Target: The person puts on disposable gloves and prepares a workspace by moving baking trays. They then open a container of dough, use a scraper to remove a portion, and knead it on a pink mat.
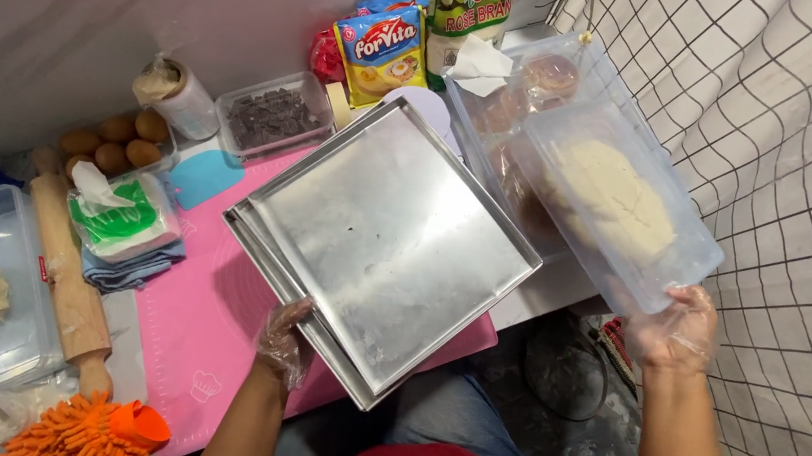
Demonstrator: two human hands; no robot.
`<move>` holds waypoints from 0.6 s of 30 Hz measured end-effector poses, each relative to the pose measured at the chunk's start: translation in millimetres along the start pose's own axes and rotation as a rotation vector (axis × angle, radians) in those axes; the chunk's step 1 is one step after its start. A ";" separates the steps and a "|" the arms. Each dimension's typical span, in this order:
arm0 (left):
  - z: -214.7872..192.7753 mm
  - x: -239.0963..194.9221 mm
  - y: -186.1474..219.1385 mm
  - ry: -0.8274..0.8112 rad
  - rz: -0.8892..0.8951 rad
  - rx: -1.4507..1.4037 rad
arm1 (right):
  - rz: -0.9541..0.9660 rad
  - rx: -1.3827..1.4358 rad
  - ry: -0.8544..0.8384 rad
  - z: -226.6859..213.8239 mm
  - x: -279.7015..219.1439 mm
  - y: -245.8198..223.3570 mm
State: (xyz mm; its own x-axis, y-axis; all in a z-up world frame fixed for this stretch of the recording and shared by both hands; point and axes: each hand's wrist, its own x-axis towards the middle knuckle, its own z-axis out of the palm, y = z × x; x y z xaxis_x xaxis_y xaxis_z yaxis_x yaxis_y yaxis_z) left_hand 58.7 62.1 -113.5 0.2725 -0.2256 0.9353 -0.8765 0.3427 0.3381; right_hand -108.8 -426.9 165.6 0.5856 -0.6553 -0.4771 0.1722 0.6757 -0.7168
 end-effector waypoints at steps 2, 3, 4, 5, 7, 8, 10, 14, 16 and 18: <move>12.2 -3.2 -19.0 0.033 -0.064 0.008 | -0.076 -0.040 -0.086 -4.2 -7.5 -8.7; 17.5 -0.3 -31.2 0.008 0.016 0.042 | -0.105 0.036 -0.120 2.0 -19.6 -15.1; 22.8 2.5 -43.2 -0.017 0.096 0.077 | -0.133 0.113 -0.154 8.4 -31.9 -21.5; 39.7 34.7 -26.9 -0.019 0.097 0.074 | -0.135 0.115 -0.153 6.5 -36.8 -32.0; 75.2 98.9 6.1 0.697 -1.626 -0.440 | 0.554 0.620 -1.096 2.7 -47.0 -54.6; 87.9 133.4 3.7 0.695 -1.625 -0.444 | 0.550 0.618 -1.097 5.7 -52.8 -60.8; 113.6 201.6 0.1 0.781 -1.796 -0.567 | 0.563 0.607 -1.068 11.4 -64.6 -73.1; 155.2 219.9 -35.8 0.586 -1.791 -0.557 | -0.135 0.610 -0.290 37.4 -85.1 -71.4; 174.0 233.1 -50.4 0.523 -1.760 -0.572 | -0.194 0.414 -0.352 22.1 -80.3 -73.1; 185.6 246.9 -59.8 0.411 -1.782 -0.542 | -0.179 0.403 -0.283 -3.0 -70.3 -71.2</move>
